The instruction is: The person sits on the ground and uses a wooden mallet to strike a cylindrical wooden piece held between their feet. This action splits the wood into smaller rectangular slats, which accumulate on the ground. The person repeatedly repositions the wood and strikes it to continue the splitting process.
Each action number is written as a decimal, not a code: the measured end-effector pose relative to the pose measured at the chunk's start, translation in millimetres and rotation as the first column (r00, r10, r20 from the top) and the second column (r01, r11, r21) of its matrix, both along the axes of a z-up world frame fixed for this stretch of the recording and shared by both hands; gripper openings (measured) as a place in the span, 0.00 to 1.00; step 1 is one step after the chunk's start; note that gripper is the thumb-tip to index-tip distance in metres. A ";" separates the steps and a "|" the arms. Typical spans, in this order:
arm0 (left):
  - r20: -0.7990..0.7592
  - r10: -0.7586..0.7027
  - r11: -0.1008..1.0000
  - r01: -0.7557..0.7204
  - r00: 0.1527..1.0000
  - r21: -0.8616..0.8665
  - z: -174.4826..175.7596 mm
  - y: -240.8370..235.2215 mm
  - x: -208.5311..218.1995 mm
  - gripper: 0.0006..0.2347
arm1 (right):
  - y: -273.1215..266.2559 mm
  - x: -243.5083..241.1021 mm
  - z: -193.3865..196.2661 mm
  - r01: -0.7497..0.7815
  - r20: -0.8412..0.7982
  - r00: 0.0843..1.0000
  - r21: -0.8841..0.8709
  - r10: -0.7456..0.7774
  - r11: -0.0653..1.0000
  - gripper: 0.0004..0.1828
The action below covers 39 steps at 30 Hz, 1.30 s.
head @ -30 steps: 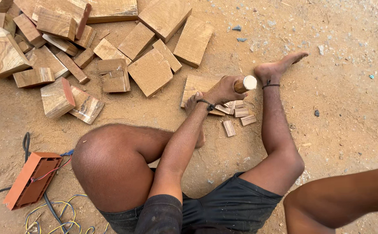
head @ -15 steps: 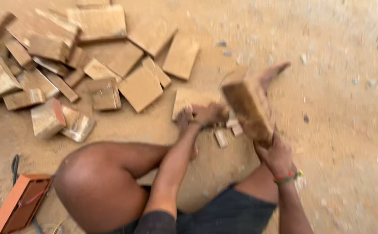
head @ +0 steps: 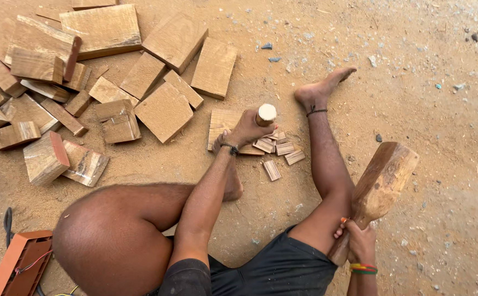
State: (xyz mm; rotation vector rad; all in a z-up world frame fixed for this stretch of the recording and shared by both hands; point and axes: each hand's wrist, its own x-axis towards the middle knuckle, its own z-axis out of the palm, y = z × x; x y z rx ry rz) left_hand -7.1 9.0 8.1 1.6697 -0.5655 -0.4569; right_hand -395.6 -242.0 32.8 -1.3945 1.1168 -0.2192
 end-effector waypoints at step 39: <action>0.021 -0.086 0.994 0.084 0.996 0.063 7.3 21.9 22.4 0.19 | 32.0 31.0 39.6 0.043 -0.004 0.999 0.033 -0.043 0.999 0.04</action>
